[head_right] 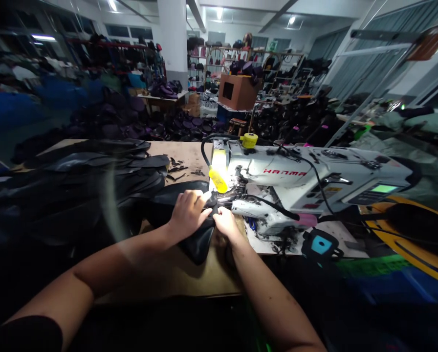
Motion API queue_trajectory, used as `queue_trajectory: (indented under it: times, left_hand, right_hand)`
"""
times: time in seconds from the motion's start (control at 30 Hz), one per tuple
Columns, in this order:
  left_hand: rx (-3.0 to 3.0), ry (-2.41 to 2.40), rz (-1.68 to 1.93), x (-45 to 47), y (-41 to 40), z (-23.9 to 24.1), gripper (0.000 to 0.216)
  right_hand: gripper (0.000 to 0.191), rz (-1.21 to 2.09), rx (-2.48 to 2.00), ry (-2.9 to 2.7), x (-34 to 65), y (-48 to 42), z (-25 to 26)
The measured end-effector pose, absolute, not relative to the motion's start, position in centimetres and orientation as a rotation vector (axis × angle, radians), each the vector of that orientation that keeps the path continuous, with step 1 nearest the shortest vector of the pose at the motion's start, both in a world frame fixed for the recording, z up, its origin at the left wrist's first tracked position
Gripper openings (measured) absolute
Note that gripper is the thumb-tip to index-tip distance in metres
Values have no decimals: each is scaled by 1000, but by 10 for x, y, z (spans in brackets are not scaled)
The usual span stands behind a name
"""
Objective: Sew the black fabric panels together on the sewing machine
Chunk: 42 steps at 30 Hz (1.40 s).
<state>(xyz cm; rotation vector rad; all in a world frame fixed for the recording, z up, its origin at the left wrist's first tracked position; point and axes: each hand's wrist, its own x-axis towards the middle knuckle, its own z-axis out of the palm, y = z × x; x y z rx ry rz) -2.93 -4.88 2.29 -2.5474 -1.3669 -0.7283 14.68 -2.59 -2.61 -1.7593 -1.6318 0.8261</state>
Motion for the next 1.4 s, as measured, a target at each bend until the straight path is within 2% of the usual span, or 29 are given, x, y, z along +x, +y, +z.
queue_trajectory:
  times: [0.13,0.23,0.33,0.43,0.7,0.9,1.0,1.13,1.23,1.4]
  left_hand:
    - [-2622,-1398,-523,-30,-21,27,27]
    - [-2813,-1009,-396,-23,-5,34,24]
    - [-2982,-619,-237,-21,4,45,23]
    - [-3046,-468,-126,-28,3,49,21]
    - [-3015,-726,-161,-43,-7,49,20]
    - [-3071,-752,22,-31,-8,44,16]
    - [-2978,-865,-63,-18,-9,37,22]
    - [-2894,-973,-42,1,-8,32,23]
    - [-2869,-1066,-64,11,-7,29,21]
    - [-2906,-1096,-144,-1,-3,22,23]
  right_hand:
    - [7,1043,-1744,-1514,140,-36,-24]
    - [10,1282,-1735,-1347,133,-35,-18]
    - [16,1305,-1746,-1344,133,-38,-13]
    - [13,1331,-1735,-1321,140,-50,-13]
    - [17,1532,-1665,-1237,152,-72,-3]
    - [27,1615,-1611,-1212,151,-62,-10]
    - [31,1566,-1563,-1233,153,-52,-15]
    - [23,1378,-1626,-1345,148,-35,-22]
    - [26,1245,-1631,-1351,140,-26,-27]
    - [25,1014,-1656,-1408,137,-28,-30]
